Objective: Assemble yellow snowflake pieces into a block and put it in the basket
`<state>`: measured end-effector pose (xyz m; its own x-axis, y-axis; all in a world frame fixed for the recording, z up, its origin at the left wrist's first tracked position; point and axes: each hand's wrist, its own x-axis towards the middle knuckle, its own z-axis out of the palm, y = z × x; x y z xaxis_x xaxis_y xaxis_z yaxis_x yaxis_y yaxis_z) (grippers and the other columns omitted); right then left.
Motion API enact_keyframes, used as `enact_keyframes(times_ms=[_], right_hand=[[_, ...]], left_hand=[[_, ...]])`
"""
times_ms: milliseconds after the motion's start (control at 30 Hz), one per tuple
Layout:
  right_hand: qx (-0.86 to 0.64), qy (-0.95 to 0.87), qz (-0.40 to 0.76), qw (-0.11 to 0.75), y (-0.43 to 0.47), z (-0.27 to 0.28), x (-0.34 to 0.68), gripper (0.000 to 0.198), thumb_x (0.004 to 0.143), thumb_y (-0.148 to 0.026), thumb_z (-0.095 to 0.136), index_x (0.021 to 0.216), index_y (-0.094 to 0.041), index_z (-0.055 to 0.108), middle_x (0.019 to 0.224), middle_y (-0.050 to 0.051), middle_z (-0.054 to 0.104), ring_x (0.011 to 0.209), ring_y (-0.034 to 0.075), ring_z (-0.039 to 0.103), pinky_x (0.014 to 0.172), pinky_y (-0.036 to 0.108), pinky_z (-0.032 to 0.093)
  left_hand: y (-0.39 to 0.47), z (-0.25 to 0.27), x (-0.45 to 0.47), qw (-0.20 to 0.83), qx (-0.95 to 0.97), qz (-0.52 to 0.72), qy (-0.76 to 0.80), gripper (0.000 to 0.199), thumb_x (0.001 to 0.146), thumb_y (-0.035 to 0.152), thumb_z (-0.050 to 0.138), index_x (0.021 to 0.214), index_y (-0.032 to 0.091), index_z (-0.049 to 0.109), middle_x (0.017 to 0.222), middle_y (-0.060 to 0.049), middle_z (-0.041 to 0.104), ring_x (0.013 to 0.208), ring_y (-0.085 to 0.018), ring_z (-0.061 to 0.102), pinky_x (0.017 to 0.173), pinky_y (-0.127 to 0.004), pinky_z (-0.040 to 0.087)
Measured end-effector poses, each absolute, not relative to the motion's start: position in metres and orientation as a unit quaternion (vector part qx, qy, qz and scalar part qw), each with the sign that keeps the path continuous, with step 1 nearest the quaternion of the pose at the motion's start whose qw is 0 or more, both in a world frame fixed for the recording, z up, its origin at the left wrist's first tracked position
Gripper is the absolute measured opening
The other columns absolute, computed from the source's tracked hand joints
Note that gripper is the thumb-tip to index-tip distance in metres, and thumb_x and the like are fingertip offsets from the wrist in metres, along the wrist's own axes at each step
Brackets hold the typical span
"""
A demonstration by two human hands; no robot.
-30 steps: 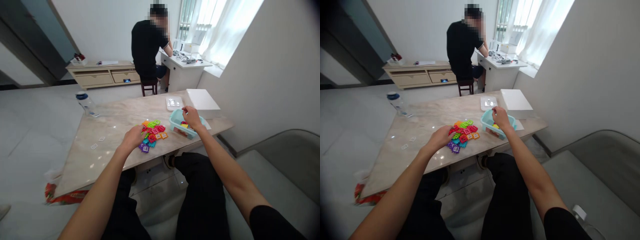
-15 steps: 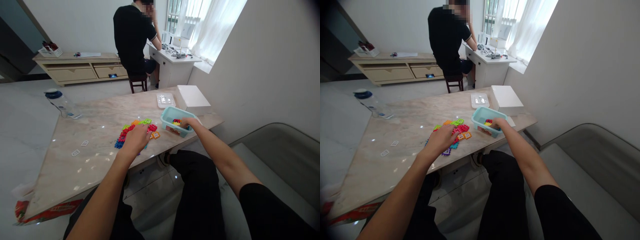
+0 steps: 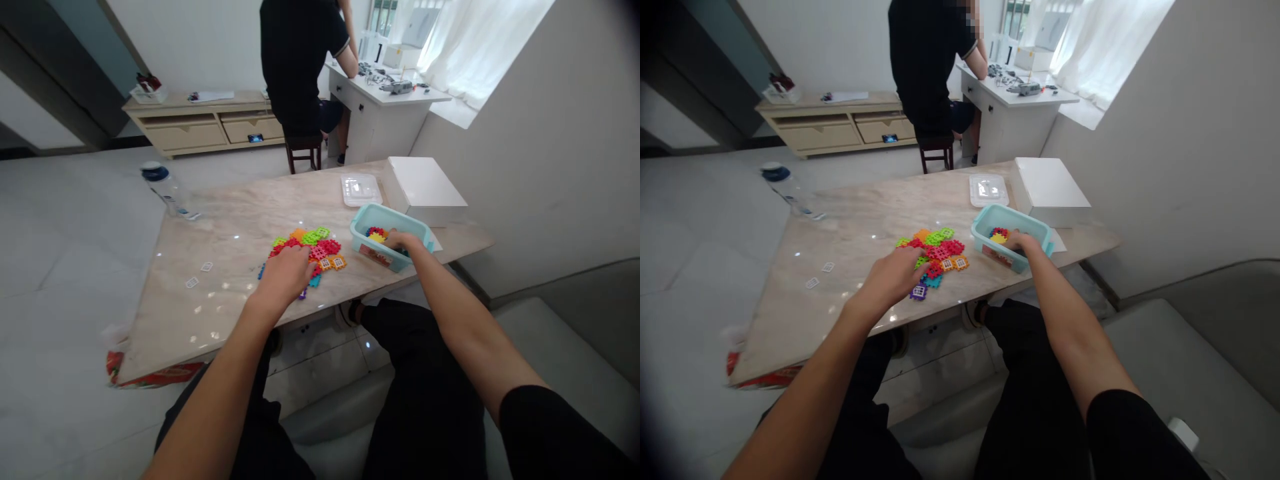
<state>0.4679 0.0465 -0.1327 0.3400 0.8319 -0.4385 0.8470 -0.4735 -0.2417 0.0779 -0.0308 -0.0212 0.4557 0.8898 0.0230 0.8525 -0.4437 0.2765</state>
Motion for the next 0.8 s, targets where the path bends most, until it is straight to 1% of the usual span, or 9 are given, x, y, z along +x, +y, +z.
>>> enact_keyframes(times_ms=[67,100,167,267,367,467,533,700,800], right_hand=[[0.826,0.500,-0.259,0.031,0.050,-0.141,0.461,0.111,0.064,-0.064,0.093,0.151,-0.006,0.055,0.138,0.031,0.063,0.116,0.043,0.071,0.094,0.052,0.061],[0.828,0.502,-0.250,0.029,0.051,-0.147,0.458,0.114,0.064,-0.063,0.093,0.154,-0.006,0.052,0.145,0.034,0.057,0.122,0.045,0.068,0.098,0.051,0.060],[0.836,0.498,-0.230,0.027,0.055,-0.162,0.453,0.111,0.065,-0.057,0.093,0.153,-0.004,0.051,0.151,0.039,0.048,0.128,0.049,0.064,0.102,0.053,0.057],[0.838,0.503,-0.209,0.012,0.061,-0.180,0.451,0.108,0.070,-0.061,0.088,0.154,-0.007,0.048,0.152,0.041,0.043,0.131,0.053,0.061,0.102,0.056,0.054],[0.830,0.517,-0.210,0.002,0.062,-0.185,0.455,0.106,0.072,-0.062,0.087,0.154,-0.007,0.047,0.147,0.040,0.048,0.130,0.050,0.063,0.102,0.051,0.054],[0.821,0.525,-0.225,-0.020,0.062,-0.180,0.457,0.094,0.076,-0.055,0.086,0.152,-0.011,0.051,0.136,0.032,0.062,0.127,0.044,0.067,0.101,0.046,0.056],[0.822,0.516,-0.237,-0.039,0.063,-0.175,0.455,0.090,0.077,-0.052,0.087,0.151,-0.014,0.053,0.132,0.026,0.068,0.126,0.040,0.069,0.102,0.042,0.057],[0.822,0.503,-0.253,-0.081,0.068,-0.170,0.449,0.091,0.078,-0.049,0.089,0.153,-0.011,0.054,0.138,0.023,0.069,0.125,0.037,0.069,0.104,0.041,0.056],[0.819,0.495,-0.275,-0.097,0.072,-0.171,0.449,0.087,0.077,-0.048,0.090,0.149,-0.012,0.058,0.133,0.021,0.071,0.115,0.035,0.073,0.096,0.039,0.059]], left_hand=[[-0.036,-0.019,0.077,0.133,0.836,0.093,0.525,0.018,0.100,0.036,0.066,0.109,0.023,0.075,0.111,-0.017,0.077,0.110,-0.037,0.071,0.092,-0.044,0.056],[-0.039,-0.018,0.078,0.143,0.833,0.090,0.527,0.018,0.100,0.035,0.067,0.108,0.022,0.075,0.112,-0.018,0.076,0.110,-0.038,0.072,0.092,-0.045,0.056],[-0.041,-0.017,0.082,0.139,0.834,0.068,0.530,0.018,0.100,0.032,0.065,0.109,0.021,0.076,0.114,-0.020,0.076,0.110,-0.038,0.072,0.092,-0.046,0.057],[-0.041,-0.020,0.089,0.121,0.841,0.044,0.525,0.024,0.102,0.034,0.063,0.115,0.020,0.076,0.117,-0.021,0.076,0.114,-0.038,0.072,0.091,-0.046,0.058],[-0.043,-0.024,0.094,0.116,0.844,0.052,0.521,0.023,0.103,0.035,0.062,0.116,0.021,0.075,0.116,-0.020,0.077,0.115,-0.035,0.072,0.091,-0.043,0.058],[-0.045,-0.027,0.095,0.117,0.847,0.057,0.515,0.022,0.103,0.035,0.063,0.115,0.021,0.075,0.116,-0.021,0.077,0.115,-0.035,0.072,0.092,-0.043,0.058],[-0.045,-0.027,0.094,0.115,0.850,0.051,0.511,0.024,0.103,0.035,0.061,0.116,0.020,0.075,0.116,-0.021,0.076,0.115,-0.037,0.072,0.092,-0.045,0.059],[-0.045,-0.023,0.091,0.110,0.848,0.035,0.517,0.027,0.105,0.037,0.060,0.118,0.019,0.075,0.118,-0.022,0.076,0.116,-0.037,0.072,0.092,-0.044,0.059],[-0.047,-0.019,0.090,0.098,0.848,0.020,0.520,0.026,0.105,0.038,0.061,0.117,0.019,0.075,0.119,-0.020,0.077,0.117,-0.034,0.072,0.094,-0.042,0.059]])
